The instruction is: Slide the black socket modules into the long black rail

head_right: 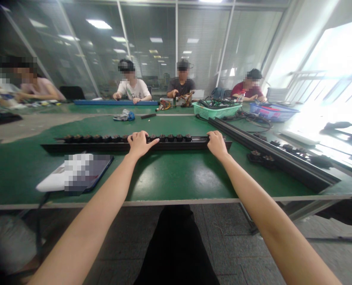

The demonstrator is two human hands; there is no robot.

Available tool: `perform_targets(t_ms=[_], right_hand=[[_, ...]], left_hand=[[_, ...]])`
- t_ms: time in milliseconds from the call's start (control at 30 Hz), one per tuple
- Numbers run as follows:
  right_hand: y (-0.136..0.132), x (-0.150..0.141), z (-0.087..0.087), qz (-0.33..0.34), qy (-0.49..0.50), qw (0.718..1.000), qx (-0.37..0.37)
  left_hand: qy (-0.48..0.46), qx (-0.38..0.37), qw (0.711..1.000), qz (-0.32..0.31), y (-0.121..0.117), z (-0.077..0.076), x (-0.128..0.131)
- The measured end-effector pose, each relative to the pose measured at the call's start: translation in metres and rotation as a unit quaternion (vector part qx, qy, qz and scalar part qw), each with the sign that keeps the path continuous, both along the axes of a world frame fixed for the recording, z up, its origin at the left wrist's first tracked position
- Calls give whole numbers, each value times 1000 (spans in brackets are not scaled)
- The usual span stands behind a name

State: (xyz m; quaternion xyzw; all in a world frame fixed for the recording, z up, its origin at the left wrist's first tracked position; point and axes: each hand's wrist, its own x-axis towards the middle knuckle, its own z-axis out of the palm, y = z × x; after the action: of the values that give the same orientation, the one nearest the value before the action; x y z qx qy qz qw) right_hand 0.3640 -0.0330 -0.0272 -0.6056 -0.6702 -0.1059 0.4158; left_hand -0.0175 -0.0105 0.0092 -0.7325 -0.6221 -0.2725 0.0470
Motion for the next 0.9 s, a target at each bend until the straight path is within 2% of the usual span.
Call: perform_targets(t_ms=[567, 900], right_hand=[[0, 2, -2, -2, -12, 1000, 5], [-3, 1, 6, 10, 6, 1000, -4]], left_hand=[[-3, -4, 1000, -1, -1, 1, 0], [-2, 1, 1000, -4, 1, -1, 0]])
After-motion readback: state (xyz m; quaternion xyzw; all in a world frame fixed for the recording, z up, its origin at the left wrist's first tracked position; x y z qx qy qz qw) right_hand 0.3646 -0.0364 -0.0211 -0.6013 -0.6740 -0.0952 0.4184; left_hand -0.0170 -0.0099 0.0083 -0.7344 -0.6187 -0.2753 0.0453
